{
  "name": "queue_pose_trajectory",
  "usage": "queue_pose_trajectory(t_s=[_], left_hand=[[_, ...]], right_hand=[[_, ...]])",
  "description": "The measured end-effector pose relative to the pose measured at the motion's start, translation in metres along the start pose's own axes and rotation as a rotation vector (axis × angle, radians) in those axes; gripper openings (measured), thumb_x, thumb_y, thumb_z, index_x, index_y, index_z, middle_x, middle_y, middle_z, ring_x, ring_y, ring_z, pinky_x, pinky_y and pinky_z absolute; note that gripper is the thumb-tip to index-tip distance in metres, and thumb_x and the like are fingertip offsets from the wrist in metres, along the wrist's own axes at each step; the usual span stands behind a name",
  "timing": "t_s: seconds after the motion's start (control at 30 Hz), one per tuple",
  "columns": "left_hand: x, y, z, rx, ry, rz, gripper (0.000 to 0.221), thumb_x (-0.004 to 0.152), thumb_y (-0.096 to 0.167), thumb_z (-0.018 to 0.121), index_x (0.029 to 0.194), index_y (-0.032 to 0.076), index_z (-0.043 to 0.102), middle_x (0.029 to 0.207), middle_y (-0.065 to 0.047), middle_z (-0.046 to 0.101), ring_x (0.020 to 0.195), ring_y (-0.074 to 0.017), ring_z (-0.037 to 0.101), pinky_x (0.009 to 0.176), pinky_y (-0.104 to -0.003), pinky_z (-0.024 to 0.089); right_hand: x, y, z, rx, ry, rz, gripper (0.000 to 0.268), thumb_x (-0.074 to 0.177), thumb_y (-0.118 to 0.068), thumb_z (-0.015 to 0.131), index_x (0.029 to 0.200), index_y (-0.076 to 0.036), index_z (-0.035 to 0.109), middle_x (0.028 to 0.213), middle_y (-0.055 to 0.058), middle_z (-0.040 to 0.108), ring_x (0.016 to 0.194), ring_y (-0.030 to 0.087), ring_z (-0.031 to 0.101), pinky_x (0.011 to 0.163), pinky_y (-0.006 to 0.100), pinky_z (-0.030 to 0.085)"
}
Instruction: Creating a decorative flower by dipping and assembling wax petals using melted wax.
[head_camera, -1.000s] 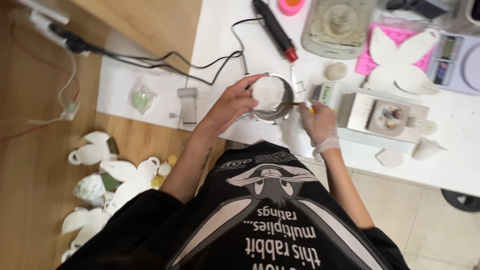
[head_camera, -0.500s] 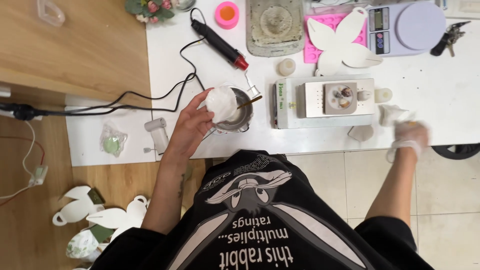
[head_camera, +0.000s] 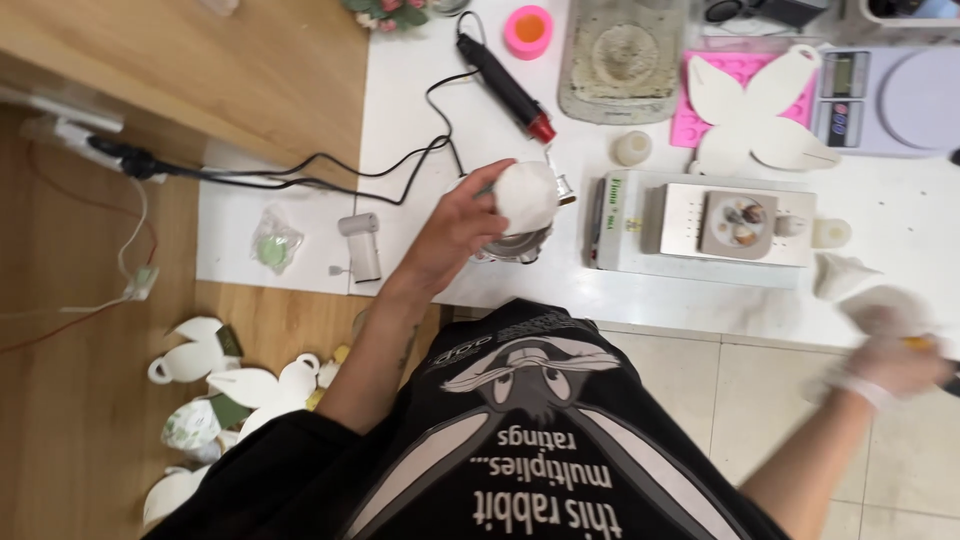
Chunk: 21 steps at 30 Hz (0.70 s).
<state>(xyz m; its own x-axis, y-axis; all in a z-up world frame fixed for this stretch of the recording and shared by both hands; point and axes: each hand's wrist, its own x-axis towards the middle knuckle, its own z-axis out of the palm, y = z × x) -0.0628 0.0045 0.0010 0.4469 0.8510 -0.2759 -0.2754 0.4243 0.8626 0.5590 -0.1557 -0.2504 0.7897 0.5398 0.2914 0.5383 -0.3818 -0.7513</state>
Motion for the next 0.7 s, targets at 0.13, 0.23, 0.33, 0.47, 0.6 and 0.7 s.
queue_pose_trajectory(t_s=[0.13,0.23,0.33,0.47,0.6,0.7], left_hand=[[0.012,-0.011,0.006,-0.078,-0.07,0.031,0.08,0.084,-0.007,0.057,0.159,0.001,0.03,0.126,-0.016,0.068,0.114,-0.0196,0.067,0.1,-0.032,0.055],[0.019,-0.021,0.016,-0.068,-0.085,0.005,0.083,0.084,-0.008,0.057,0.162,0.0,0.029,0.122,-0.017,0.068,0.111,-0.0188,0.065,0.096,-0.03,0.052],[0.022,-0.028,0.021,-0.113,-0.109,0.005,0.083,0.085,-0.008,0.058,0.161,0.003,0.027,0.124,-0.017,0.068,0.113,-0.019,0.064,0.098,-0.031,0.052],[0.017,-0.03,0.023,-0.183,-0.211,0.076,0.085,0.088,-0.005,0.063,0.164,0.006,0.027,0.127,-0.016,0.066,0.119,-0.0198,0.062,0.103,-0.032,0.051],[0.016,-0.034,0.028,-0.152,-0.198,0.123,0.085,0.088,-0.001,0.071,0.161,0.006,0.029,0.129,-0.017,0.065,0.122,-0.0215,0.061,0.107,-0.034,0.05],[0.015,-0.034,0.038,-0.125,-0.148,0.153,0.079,0.092,0.002,0.072,0.16,0.005,0.032,0.127,-0.017,0.066,0.119,-0.0196,0.063,0.104,-0.032,0.051]], right_hand=[[-0.021,-0.229,-0.029,0.571,-0.257,0.118,0.016,0.112,-0.009,0.062,0.119,0.001,0.071,0.102,0.004,0.065,0.092,0.013,0.061,0.083,0.023,0.054],[-0.073,-0.396,-0.033,0.636,-0.436,0.114,0.012,0.113,-0.012,0.074,0.118,-0.006,0.064,0.099,0.0,0.069,0.077,0.007,0.054,0.064,0.02,0.041],[-0.116,-0.482,-0.014,0.601,-0.727,-0.049,0.025,0.092,-0.008,0.072,0.116,-0.009,0.066,0.099,-0.002,0.07,0.085,0.006,0.067,0.071,0.019,0.057],[-0.14,-0.473,0.017,0.629,-0.856,-0.354,0.025,0.099,-0.005,0.081,0.115,-0.001,0.063,0.103,0.003,0.068,0.087,0.008,0.06,0.073,0.022,0.052],[-0.152,-0.47,0.03,0.647,-0.863,-0.263,0.018,0.104,-0.004,0.082,0.108,0.001,0.065,0.098,0.001,0.069,0.083,0.004,0.053,0.076,0.02,0.046],[-0.156,-0.482,0.03,0.548,-0.835,-0.182,0.016,0.1,-0.007,0.081,0.106,-0.001,0.068,0.094,0.0,0.068,0.078,0.004,0.053,0.067,0.019,0.046]])
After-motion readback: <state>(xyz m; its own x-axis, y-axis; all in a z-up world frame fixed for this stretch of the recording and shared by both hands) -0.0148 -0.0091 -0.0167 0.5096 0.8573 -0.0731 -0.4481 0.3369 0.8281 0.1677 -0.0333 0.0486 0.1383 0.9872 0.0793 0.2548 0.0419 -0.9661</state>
